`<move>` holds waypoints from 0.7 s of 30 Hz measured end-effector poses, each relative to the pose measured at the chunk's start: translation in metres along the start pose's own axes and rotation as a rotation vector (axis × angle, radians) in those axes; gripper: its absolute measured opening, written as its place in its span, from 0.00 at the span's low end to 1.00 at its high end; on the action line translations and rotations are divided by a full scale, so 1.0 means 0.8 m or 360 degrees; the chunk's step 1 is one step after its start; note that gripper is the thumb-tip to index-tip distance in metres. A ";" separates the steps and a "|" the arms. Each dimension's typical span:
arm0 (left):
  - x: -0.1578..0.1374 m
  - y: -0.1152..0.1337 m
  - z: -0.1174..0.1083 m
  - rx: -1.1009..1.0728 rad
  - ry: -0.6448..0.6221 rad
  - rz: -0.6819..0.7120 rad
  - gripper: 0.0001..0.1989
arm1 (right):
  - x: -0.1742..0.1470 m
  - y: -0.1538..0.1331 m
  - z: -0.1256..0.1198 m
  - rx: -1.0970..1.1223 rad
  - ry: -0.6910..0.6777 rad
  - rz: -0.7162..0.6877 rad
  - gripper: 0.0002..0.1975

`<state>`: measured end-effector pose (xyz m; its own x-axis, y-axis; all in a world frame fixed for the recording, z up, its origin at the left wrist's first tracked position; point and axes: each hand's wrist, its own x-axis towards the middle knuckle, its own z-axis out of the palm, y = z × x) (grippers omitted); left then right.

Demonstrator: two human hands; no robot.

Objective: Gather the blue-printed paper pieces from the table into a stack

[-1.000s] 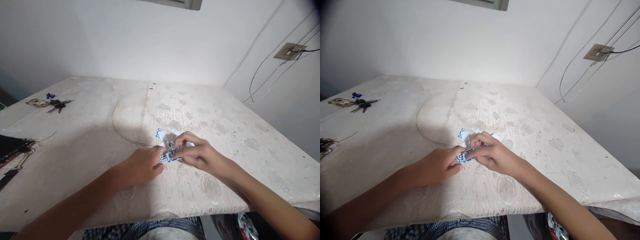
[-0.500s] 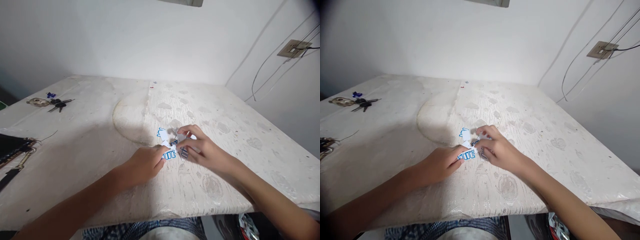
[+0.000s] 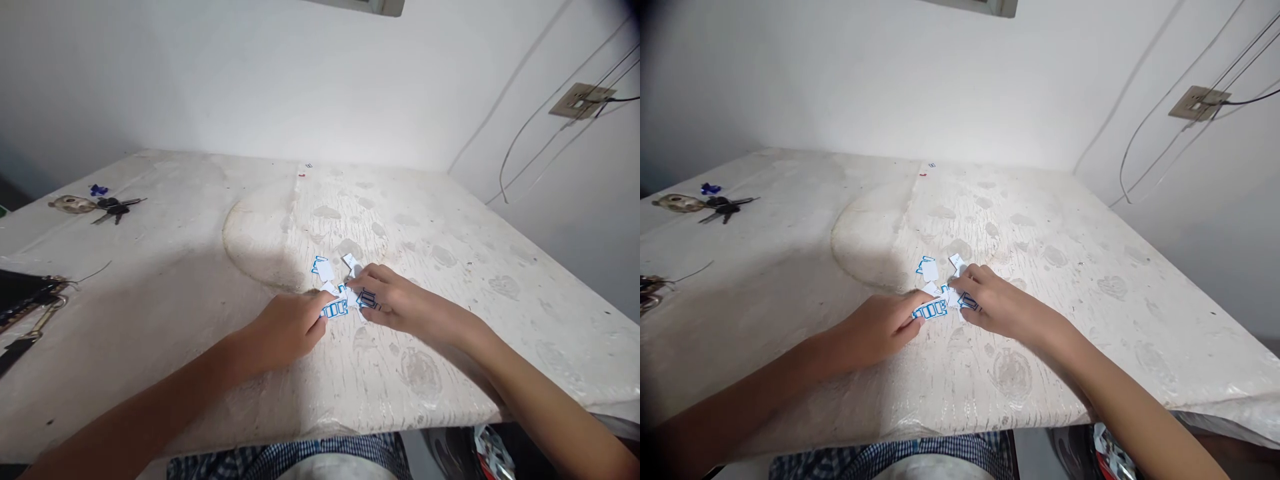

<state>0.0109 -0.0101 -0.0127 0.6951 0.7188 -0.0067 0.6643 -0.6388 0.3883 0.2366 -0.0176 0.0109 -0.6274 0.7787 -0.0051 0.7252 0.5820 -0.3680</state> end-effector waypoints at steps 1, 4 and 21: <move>0.000 0.000 0.000 0.0006 -0.0001 -0.0003 0.14 | 0.000 0.001 0.002 0.0013 0.0022 -0.0012 0.20; 0.000 -0.001 0.000 0.0023 0.0000 -0.0010 0.14 | 0.001 0.001 0.006 0.0050 0.0127 -0.0025 0.23; 0.000 0.002 -0.005 -0.0051 -0.0063 -0.0058 0.11 | 0.012 -0.007 0.019 0.1004 0.0339 -0.0364 0.14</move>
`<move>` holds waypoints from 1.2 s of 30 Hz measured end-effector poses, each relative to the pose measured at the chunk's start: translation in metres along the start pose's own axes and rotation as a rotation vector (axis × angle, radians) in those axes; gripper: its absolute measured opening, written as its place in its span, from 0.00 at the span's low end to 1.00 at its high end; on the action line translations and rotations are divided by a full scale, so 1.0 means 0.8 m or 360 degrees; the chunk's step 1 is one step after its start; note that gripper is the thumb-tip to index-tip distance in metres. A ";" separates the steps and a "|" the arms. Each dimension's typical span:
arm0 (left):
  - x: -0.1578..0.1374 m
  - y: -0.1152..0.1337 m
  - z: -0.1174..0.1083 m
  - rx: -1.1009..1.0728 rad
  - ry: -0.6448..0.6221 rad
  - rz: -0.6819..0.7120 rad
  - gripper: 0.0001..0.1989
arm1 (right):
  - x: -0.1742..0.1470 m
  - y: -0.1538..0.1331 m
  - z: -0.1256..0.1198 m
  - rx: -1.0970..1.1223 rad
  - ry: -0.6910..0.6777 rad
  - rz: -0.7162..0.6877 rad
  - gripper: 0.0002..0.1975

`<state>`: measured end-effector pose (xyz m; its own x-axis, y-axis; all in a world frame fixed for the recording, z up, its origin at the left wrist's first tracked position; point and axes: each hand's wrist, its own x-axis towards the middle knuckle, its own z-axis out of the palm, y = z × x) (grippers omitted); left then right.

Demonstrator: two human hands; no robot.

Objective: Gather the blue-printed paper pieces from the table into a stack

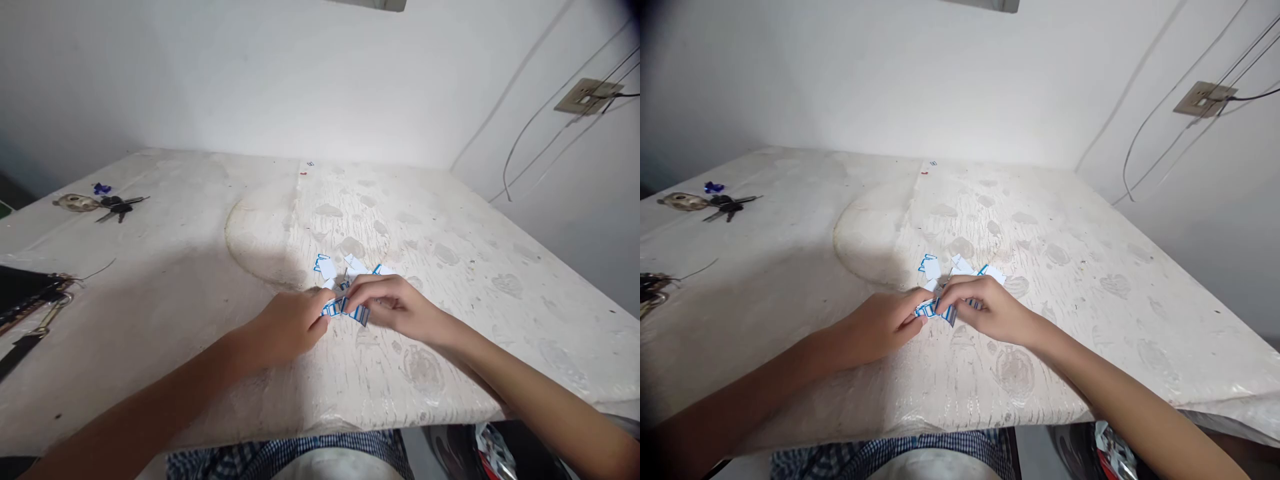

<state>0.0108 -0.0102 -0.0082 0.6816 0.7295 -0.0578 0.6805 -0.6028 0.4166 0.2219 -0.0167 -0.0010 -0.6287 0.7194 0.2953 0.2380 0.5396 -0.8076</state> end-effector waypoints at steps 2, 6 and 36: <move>-0.001 0.000 0.000 -0.0008 0.0007 0.0005 0.11 | 0.001 -0.001 0.003 0.0087 -0.0047 0.0050 0.15; -0.002 0.000 0.000 0.0003 -0.0006 0.0015 0.07 | 0.000 0.002 0.006 0.0003 0.0004 0.0020 0.11; 0.001 -0.002 0.007 0.0132 0.0049 0.0084 0.10 | -0.004 -0.009 -0.020 -0.1014 -0.0313 0.0400 0.15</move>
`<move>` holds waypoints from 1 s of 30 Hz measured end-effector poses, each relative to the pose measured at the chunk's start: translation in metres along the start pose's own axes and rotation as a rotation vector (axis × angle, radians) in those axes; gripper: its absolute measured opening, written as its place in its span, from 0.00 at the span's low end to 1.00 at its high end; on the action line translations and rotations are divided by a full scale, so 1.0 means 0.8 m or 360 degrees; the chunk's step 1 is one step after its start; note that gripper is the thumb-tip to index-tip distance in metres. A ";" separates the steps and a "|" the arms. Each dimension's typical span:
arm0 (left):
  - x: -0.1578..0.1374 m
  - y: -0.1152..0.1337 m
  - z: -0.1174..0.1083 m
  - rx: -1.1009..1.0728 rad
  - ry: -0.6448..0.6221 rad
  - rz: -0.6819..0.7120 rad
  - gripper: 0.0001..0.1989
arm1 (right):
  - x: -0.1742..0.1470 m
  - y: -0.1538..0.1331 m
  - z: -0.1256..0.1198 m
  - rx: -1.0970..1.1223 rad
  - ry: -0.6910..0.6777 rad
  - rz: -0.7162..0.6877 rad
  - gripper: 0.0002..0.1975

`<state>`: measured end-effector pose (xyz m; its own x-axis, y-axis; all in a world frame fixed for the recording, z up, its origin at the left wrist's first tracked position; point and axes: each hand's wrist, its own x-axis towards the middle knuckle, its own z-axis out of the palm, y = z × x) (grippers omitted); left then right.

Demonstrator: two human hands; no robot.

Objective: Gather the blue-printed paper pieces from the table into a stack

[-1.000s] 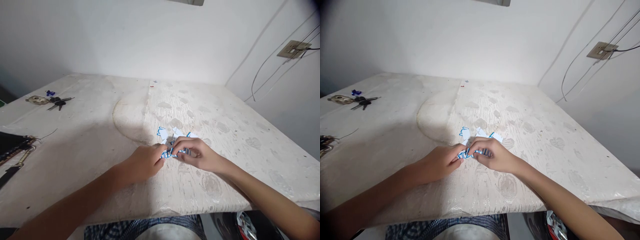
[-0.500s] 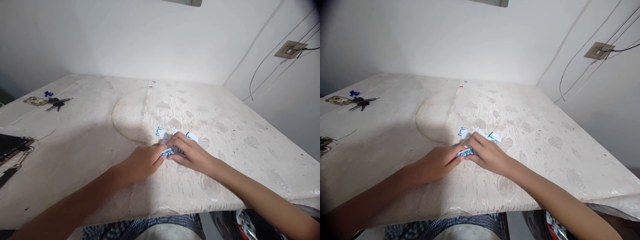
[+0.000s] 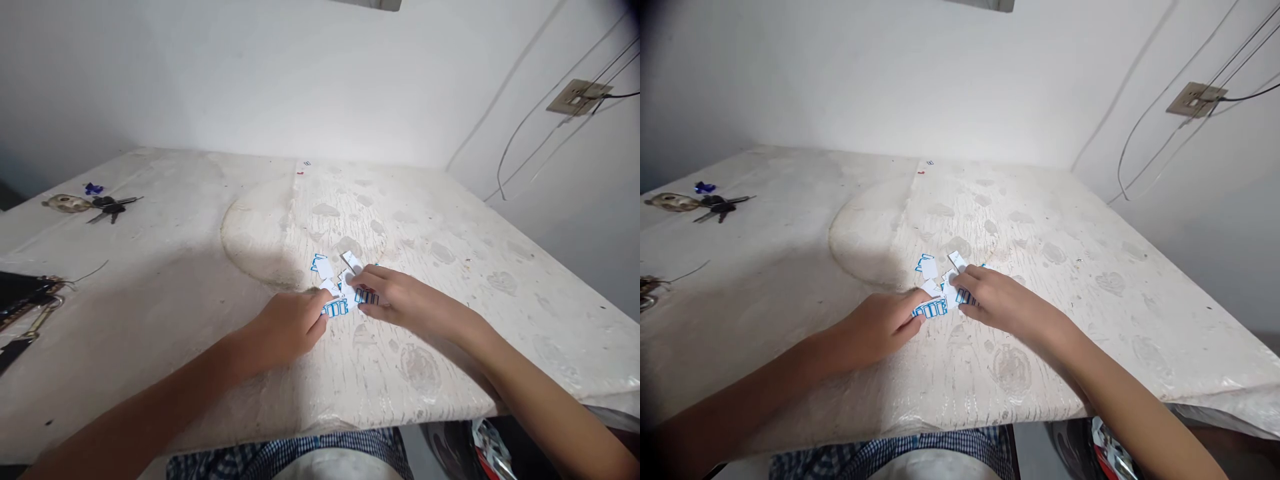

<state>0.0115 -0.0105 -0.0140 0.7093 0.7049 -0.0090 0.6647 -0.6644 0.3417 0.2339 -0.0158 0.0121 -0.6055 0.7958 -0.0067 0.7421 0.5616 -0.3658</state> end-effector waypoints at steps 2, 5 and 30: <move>0.000 0.000 0.000 0.0006 -0.0010 0.0004 0.10 | 0.000 -0.001 0.001 0.0032 0.0047 -0.0014 0.16; 0.000 0.000 0.000 0.0020 -0.0006 0.0002 0.10 | 0.000 0.001 0.003 0.0188 0.0091 -0.0042 0.19; -0.003 0.002 -0.006 -0.0082 -0.0037 -0.0008 0.07 | -0.003 -0.016 0.028 0.0167 0.0828 -0.0546 0.09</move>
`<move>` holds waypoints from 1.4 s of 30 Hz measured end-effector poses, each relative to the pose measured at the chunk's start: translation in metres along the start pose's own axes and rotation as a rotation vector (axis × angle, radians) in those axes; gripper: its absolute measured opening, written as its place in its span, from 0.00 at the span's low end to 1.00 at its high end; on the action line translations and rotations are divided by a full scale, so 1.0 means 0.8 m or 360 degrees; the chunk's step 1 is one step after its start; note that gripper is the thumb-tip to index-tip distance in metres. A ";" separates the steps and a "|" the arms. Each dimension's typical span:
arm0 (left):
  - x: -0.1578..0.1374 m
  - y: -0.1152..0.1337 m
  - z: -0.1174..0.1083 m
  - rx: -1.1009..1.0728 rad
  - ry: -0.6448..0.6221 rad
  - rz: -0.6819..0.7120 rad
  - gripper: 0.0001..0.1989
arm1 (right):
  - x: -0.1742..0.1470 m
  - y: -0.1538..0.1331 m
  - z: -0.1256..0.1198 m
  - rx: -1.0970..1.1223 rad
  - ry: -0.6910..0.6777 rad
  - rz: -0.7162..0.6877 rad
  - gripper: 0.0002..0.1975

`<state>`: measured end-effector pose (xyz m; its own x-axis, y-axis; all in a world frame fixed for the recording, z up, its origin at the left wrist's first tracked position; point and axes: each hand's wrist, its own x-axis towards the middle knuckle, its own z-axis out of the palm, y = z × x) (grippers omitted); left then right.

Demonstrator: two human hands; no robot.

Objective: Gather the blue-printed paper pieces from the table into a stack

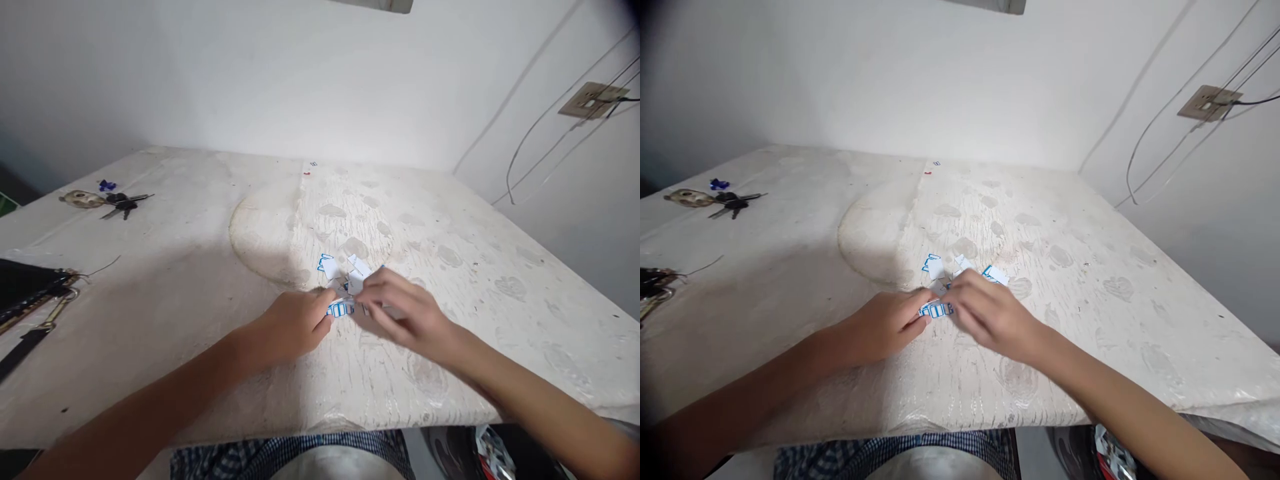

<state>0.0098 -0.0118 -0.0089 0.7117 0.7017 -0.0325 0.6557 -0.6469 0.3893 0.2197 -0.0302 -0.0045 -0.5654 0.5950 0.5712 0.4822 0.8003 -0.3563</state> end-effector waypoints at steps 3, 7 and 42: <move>0.000 -0.002 0.002 -0.0011 0.0039 0.0041 0.06 | -0.007 -0.006 0.013 -0.0543 -0.0019 -0.0547 0.10; 0.000 -0.004 0.005 -0.0010 0.0057 0.0050 0.05 | -0.010 -0.005 0.023 -0.0857 -0.0051 -0.0832 0.05; 0.000 0.005 -0.010 -0.0140 -0.0112 -0.0223 0.10 | 0.000 0.005 0.012 0.0173 -0.0386 0.0046 0.10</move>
<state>0.0106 -0.0119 -0.0002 0.6327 0.7586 -0.1556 0.7273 -0.5133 0.4556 0.2153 -0.0261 -0.0129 -0.7028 0.6073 0.3704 0.4330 0.7783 -0.4546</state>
